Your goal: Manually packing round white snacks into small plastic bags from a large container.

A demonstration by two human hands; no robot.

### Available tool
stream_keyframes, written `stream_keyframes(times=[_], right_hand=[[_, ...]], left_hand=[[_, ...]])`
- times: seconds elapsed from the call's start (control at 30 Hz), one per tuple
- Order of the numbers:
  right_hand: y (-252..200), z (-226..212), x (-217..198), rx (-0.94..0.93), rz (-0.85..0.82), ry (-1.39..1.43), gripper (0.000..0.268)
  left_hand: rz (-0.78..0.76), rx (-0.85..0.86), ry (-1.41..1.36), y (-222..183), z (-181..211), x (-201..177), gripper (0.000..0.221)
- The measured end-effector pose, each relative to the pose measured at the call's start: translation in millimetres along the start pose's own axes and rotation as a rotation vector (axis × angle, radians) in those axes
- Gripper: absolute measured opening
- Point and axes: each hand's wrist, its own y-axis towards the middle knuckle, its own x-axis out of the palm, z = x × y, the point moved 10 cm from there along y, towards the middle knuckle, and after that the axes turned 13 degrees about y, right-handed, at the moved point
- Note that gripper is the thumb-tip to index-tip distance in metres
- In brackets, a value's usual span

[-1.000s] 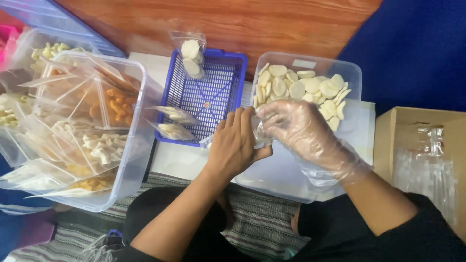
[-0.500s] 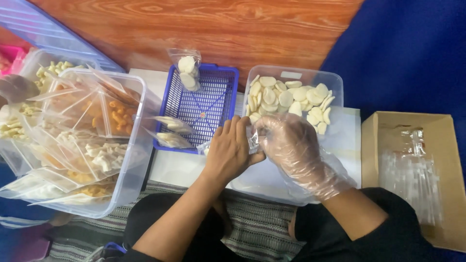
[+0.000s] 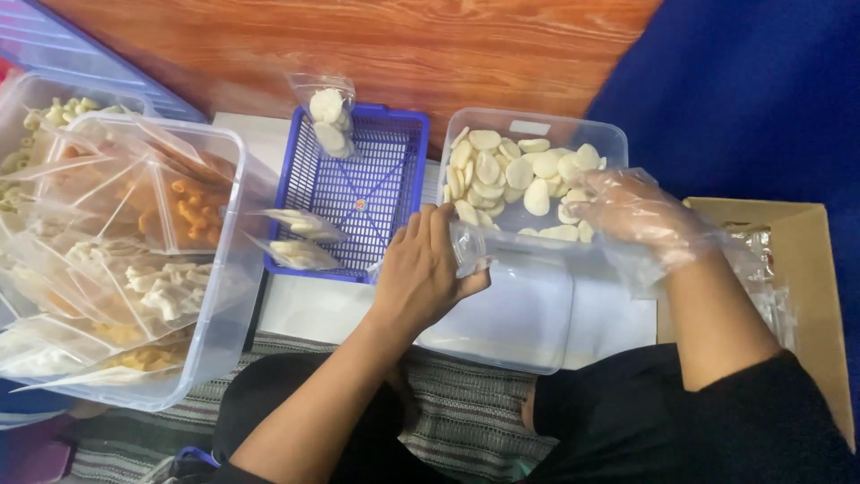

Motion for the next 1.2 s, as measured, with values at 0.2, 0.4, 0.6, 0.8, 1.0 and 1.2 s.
stream_keyframes(times=[0.2,0.4,0.6,0.8,1.0,1.2], right_hand=[[113,50,53,-0.057,0.005,-0.14,0.048],[99,15,48,-0.061,0.233,-0.135,0.042],[89,-14,63,-0.065,0.144,-0.073,0.036],[92,-19,88,-0.133,0.096,-0.291,0.033],[95,-17,82,-0.131,0.107,-0.321,0.038],[54,-69,44,-0.294,0.234,-0.069,0.034]], left_hand=[[-0.073,0.005,0.041,1,-1,16,0.083],[-0.114,-0.011,0.039,6,-2,17,0.09],[-0.105,-0.037,0.02,7,-14,15,0.091],[-0.121,-0.052,0.039,2,-19,17,0.091],[-0.074,-0.068,0.015,-4,-25,7,0.087],[-0.085,-0.051,0.057,-8,-26,1,0.084]])
